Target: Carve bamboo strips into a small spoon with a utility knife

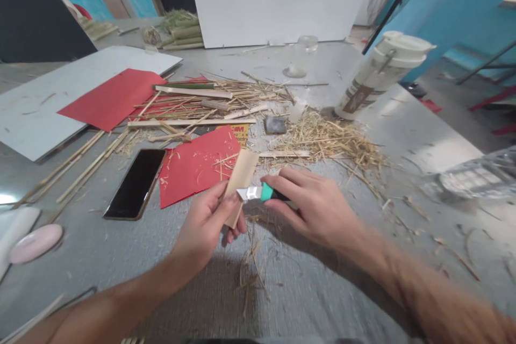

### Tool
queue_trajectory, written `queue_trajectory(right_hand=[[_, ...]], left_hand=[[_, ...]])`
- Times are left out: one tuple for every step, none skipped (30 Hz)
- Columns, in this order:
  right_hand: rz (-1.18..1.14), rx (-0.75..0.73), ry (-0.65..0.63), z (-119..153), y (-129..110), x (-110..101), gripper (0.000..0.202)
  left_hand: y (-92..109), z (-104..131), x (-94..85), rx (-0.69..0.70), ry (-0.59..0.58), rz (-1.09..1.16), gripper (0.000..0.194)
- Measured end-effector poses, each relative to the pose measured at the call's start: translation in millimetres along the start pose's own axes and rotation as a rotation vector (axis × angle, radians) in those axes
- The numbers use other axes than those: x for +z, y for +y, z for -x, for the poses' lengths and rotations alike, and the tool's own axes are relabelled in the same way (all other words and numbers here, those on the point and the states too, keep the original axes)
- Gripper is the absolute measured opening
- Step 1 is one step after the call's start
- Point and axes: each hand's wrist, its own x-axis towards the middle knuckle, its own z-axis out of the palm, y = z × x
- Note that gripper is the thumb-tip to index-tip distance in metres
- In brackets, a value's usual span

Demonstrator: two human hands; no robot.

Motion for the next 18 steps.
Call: queue_trajectory(right_hand=[[0.025, -0.005, 0.019, 0.0, 2.5, -0.8, 0.040], [0.055, 0.001, 0.042, 0.1, 6.6, -2.3, 0.039], [0.086, 0.031, 0.070, 0.2, 12.5, -4.7, 0.038], [0.119, 0.095, 0.109, 0.3, 20.1, -8.1, 0.036], [0.150, 0.184, 0.158, 0.7, 29.1, -12.3, 0.035], [0.180, 0.304, 0.224, 1.1, 38.5, -17.1, 0.033], [0.215, 0.425, 0.311, 1.5, 47.3, -21.8, 0.034], [0.234, 0.490, 0.378, 1.8, 54.1, -25.9, 0.035], [0.226, 0.503, 0.392, 1.8, 58.0, -28.8, 0.037], [0.198, 0.487, 0.392, 1.3, 58.4, -29.9, 0.037], [0.155, 0.432, 0.368, 0.6, 55.3, -29.1, 0.036], [0.108, 0.357, 0.323, -0.5, 49.2, -26.5, 0.034], [0.047, 0.253, 0.255, -1.5, 41.1, -22.5, 0.032], [0.003, 0.158, 0.187, -2.5, 32.0, -17.6, 0.032], [-0.015, 0.090, 0.140, -3.1, 23.1, -12.4, 0.033], [-0.026, 0.039, 0.101, -3.5, 15.1, -7.5, 0.034], [-0.025, 0.015, 0.075, -3.5, 8.7, -3.1, 0.036], [-0.022, 0.005, 0.059, -3.3, 4.0, 0.4, 0.037]], left_hand=[[-0.3, 1.1, 0.4, -0.006, -0.006, -0.005, 0.033], [-0.7, 2.7, 1.1, -0.016, -0.010, -0.007, 0.034], [-1.1, 4.9, 2.2, -0.029, -0.015, -0.013, 0.035], [-1.4, 7.7, 3.4, -0.045, -0.028, -0.027, 0.036], [-1.5, 10.9, 4.8, -0.061, -0.047, -0.047, 0.039], [-1.5, 14.2, 6.1, -0.079, -0.077, -0.074, 0.041], [-1.3, 17.0, 7.0, -0.095, -0.114, -0.096, 0.044], [-1.1, 18.9, 7.4, -0.103, -0.140, -0.103, 0.046], [-0.9, 19.4, 7.2, -0.105, -0.152, -0.096, 0.046], [-0.8, 18.4, 6.3, -0.095, -0.131, -0.075, 0.045], [-0.9, 16.1, 5.0, -0.079, -0.096, -0.054, 0.043], [-1.1, 12.8, 3.4, -0.055, -0.050, -0.032, 0.040], [-1.3, 9.0, 1.8, -0.031, -0.004, -0.013, 0.038], [-1.6, 5.2, 0.4, -0.011, 0.030, 0.002, 0.037], [-1.7, 2.0, -0.6, 0.006, 0.054, 0.011, 0.036], [-1.6, -0.5, -1.2, 0.018, 0.067, 0.012, 0.035], [-1.4, -2.0, -1.5, 0.030, 0.070, 0.006, 0.035], [-0.9, -2.5, -1.6, 0.040, 0.068, -0.006, 0.036]])
